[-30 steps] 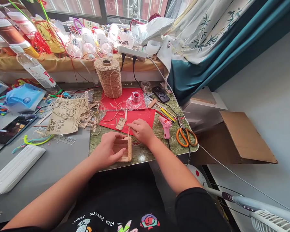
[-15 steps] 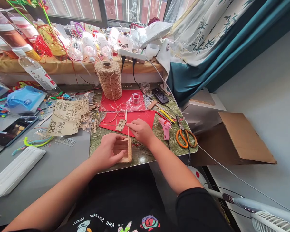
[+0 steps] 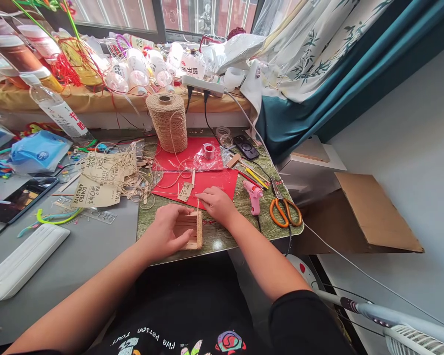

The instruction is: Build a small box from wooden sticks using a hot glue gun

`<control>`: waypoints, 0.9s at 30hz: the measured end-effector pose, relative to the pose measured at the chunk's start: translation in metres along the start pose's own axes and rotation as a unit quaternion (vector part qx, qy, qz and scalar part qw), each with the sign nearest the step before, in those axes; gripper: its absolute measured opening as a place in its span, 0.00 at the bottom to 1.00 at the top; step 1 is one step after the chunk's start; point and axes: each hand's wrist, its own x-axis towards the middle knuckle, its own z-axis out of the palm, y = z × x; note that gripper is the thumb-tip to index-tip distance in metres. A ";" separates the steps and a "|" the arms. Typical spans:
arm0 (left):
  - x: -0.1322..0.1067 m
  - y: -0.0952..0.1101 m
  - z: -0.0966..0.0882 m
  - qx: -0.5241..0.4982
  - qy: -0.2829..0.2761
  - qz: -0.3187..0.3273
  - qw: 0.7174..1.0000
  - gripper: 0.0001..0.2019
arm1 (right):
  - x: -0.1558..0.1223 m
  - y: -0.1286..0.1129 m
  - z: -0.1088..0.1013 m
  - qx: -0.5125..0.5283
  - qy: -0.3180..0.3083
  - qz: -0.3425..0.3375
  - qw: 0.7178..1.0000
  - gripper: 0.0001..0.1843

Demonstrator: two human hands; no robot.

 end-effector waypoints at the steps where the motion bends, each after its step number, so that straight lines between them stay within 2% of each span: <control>1: 0.000 0.000 0.000 0.000 0.000 0.000 1.000 0.19 | -0.002 0.001 0.001 0.001 -0.003 0.003 1.000 0.14; 12: 0.000 -0.002 0.002 0.001 -0.005 0.000 1.000 0.19 | -0.023 0.012 0.020 0.039 -0.006 0.012 0.999 0.15; 20: 0.001 -0.001 0.001 -0.001 -0.007 0.000 1.000 0.21 | -0.024 0.008 0.023 -0.006 -0.030 0.002 1.000 0.12; 25: 0.003 0.001 -0.004 0.019 -0.056 0.033 0.998 0.17 | -0.023 0.004 0.021 -0.012 -0.030 0.001 0.999 0.12; 27: 0.002 0.001 -0.004 0.031 -0.060 0.039 0.997 0.17 | -0.023 0.004 0.021 -0.009 -0.030 0.004 0.999 0.12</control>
